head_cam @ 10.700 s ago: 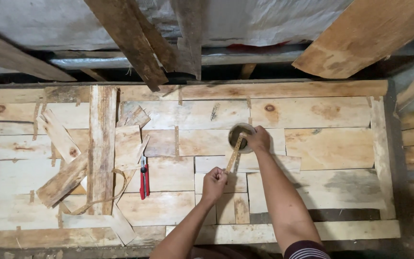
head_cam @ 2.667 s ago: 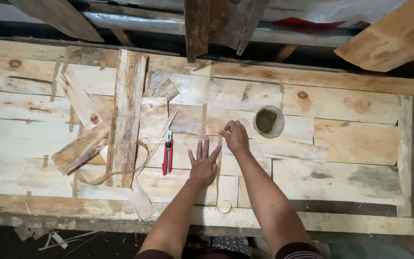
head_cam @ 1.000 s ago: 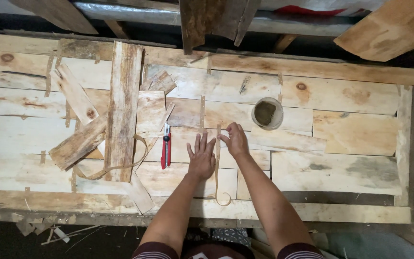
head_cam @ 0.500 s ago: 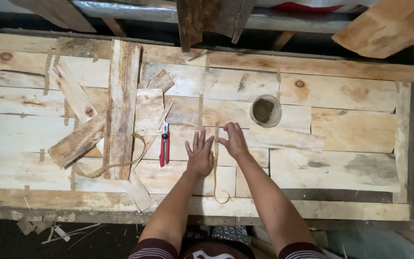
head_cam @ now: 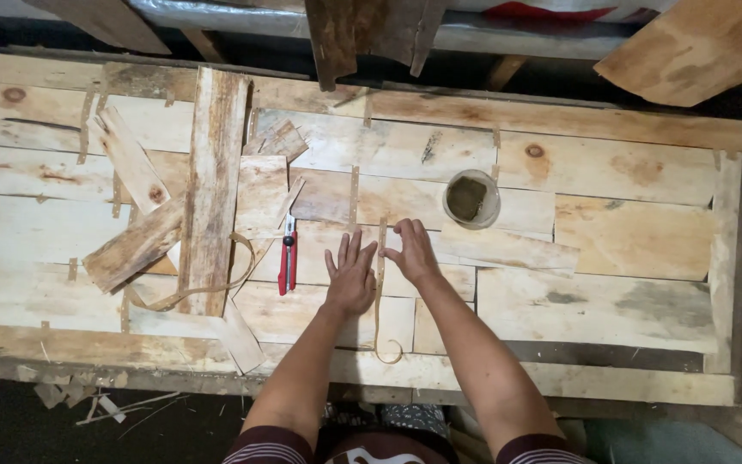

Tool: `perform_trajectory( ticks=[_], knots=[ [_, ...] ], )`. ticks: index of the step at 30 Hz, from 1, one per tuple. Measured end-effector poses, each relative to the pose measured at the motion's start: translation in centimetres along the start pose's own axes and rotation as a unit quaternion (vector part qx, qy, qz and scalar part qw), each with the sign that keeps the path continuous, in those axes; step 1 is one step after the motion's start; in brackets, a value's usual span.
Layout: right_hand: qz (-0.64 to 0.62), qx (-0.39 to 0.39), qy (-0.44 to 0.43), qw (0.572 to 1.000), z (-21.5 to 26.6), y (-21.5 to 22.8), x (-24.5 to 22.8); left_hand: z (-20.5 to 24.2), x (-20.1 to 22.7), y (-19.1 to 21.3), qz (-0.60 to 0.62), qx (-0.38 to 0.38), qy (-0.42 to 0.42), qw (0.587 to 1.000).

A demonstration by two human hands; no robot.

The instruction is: The person is measuring a small strip of wood with a tape measure or measuring stick on a workbench.

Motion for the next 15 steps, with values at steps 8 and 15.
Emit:
perform_trajectory(
  ticks=[8, 15],
  knots=[
    [-0.075, 0.042, 0.045, 0.995, 1.0, -0.3, 0.4, 0.1, 0.6, 0.3, 0.0, 0.001, 0.012, 1.0],
    [-0.006, 0.143, 0.097, 0.985, 2.1, -1.8, 0.6, 0.0, 0.6, 0.0, -0.006, -0.003, 0.023, 1.0]
  ],
)
Point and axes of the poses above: each hand's wrist, its own z-axis away from the middle knuckle, its own y-axis out of the back of the hand, x = y × z, the point moved 3 cm from there along -z, towards the middle knuckle, and after that the axes turned 12 degrees about -x, right-handed, at the moved point
